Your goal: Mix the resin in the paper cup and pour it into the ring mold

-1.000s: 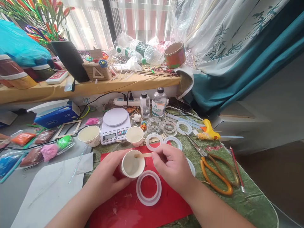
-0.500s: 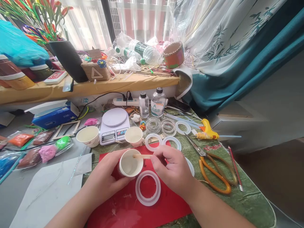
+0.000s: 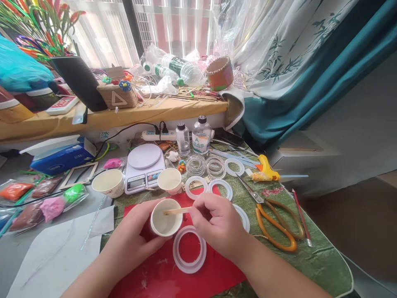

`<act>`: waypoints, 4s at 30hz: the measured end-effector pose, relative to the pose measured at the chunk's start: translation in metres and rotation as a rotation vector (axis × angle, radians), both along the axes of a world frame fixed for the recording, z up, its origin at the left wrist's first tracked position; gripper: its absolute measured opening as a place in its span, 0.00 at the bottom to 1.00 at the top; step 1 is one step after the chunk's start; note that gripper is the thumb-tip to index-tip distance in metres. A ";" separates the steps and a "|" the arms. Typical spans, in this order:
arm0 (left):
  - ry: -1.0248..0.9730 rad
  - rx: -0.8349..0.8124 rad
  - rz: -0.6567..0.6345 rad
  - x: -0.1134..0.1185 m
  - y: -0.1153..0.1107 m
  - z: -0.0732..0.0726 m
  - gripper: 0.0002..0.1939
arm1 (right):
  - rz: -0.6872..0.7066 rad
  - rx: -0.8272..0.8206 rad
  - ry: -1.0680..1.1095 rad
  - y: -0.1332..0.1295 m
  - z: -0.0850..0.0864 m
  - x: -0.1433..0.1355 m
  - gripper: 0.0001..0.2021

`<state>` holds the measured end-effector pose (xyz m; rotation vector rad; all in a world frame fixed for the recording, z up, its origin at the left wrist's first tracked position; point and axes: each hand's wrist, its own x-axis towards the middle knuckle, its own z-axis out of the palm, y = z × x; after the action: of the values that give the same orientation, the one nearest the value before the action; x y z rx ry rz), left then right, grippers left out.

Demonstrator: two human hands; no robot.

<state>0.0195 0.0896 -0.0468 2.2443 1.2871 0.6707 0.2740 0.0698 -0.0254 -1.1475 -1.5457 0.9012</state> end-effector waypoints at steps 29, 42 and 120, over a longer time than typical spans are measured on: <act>-0.002 0.037 0.029 0.002 -0.001 0.002 0.28 | -0.090 -0.186 0.032 0.007 -0.010 -0.003 0.12; -0.019 0.023 0.018 0.002 -0.001 0.002 0.27 | -0.030 -0.249 0.123 0.008 -0.009 -0.003 0.11; -0.070 0.143 0.022 -0.010 -0.002 -0.002 0.28 | -0.049 -0.243 0.320 0.008 -0.035 -0.022 0.15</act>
<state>0.0092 0.0873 -0.0484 2.3006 1.2673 0.8667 0.2517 0.0781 -0.0601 -1.1397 -1.1679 1.2002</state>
